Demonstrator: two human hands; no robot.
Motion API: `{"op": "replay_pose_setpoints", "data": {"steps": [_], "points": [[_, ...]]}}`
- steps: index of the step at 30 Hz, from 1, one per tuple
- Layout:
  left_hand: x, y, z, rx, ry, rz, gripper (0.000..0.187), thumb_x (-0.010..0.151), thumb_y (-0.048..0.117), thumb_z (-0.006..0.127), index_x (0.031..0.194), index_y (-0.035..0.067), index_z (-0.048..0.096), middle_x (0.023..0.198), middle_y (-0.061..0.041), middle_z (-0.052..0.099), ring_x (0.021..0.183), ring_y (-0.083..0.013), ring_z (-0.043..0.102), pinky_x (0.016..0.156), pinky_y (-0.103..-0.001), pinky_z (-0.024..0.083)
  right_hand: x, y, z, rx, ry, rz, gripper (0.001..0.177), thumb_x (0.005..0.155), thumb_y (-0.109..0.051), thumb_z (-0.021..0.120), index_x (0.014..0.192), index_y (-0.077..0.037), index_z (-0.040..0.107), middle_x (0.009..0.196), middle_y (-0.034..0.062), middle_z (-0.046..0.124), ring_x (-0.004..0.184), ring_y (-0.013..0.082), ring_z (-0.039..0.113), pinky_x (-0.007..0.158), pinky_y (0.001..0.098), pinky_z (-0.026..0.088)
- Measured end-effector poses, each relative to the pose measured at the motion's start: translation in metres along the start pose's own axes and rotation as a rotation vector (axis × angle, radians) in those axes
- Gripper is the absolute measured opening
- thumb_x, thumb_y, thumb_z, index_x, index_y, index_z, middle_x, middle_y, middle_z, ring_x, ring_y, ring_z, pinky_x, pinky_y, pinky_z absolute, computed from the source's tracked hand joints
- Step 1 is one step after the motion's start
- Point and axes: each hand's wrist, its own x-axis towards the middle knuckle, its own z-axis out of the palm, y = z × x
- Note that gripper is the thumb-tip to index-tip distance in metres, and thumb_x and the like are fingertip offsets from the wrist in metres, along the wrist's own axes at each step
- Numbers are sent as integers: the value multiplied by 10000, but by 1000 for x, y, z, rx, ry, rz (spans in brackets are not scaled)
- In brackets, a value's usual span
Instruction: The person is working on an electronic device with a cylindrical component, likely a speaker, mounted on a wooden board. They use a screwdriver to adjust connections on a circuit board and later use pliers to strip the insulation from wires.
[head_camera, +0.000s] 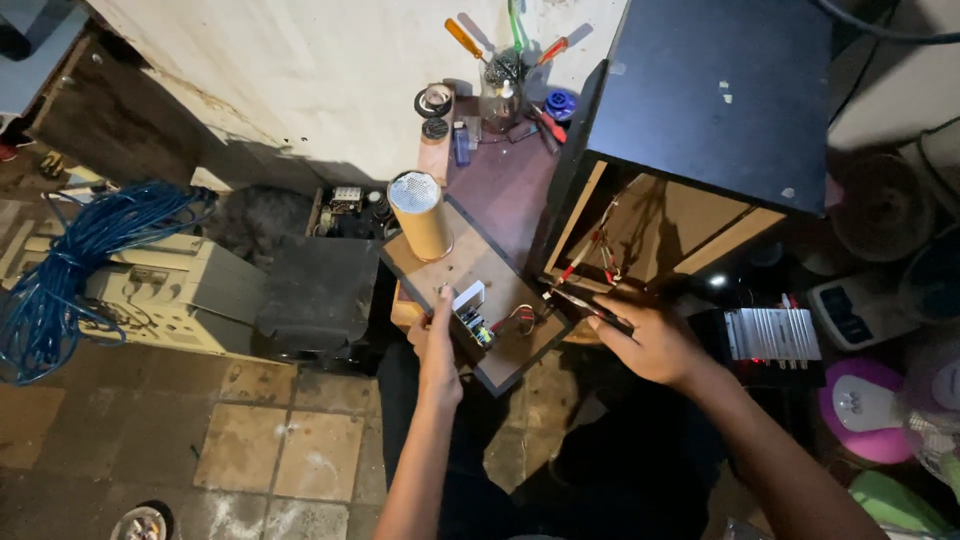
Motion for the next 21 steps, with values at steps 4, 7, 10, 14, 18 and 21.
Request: {"op": "replay_pose_setpoints", "data": {"steps": [4,7,10,14,18,21], "points": [[9,-11,1,56,10,29,1040,808,453,813,1528,-94,299,1531,-376,324,1453,-481,362,1132,-629,339,8,-19,-10,70,-4,14,235,875,-114,761,1093,-30,785,979,186,775,966,368,743,853,448,582],[19,-21,-3,32,-16,26,1134,807,451,819,1556,-73,148,1579,-370,181,1497,-492,230,1165,-658,242,-2,1,-3,97,-23,41,244,880,-123,757,1104,-31,786,990,191,774,982,374,739,868,453,579],[18,-25,-6,24,-52,4,1212,822,459,807,1594,-44,19,1619,-353,52,1532,-496,117,1194,-665,171,-13,7,-4,108,-27,92,244,888,-137,750,1110,-48,800,1003,179,784,983,355,746,889,446,577],[35,-62,-23,-72,-24,30,1123,819,407,813,1599,-24,130,1569,-338,204,1480,-496,258,1147,-682,265,-12,-16,-21,148,-28,151,270,877,-126,745,1124,-29,795,1050,215,780,1019,361,743,913,477,559],[51,-108,-29,-189,-24,95,946,817,330,802,1548,29,283,1453,-255,327,1330,-394,397,1078,-615,378,-3,-30,-32,166,7,124,239,878,-130,752,1099,-60,811,879,164,773,788,329,750,743,399,583],[60,-134,-31,-294,-62,156,843,804,254,821,1495,100,365,1394,-210,424,1259,-341,483,1057,-528,451,5,-54,-38,193,2,146,273,886,-135,735,1138,-53,802,904,174,787,791,335,752,739,427,578]]}}
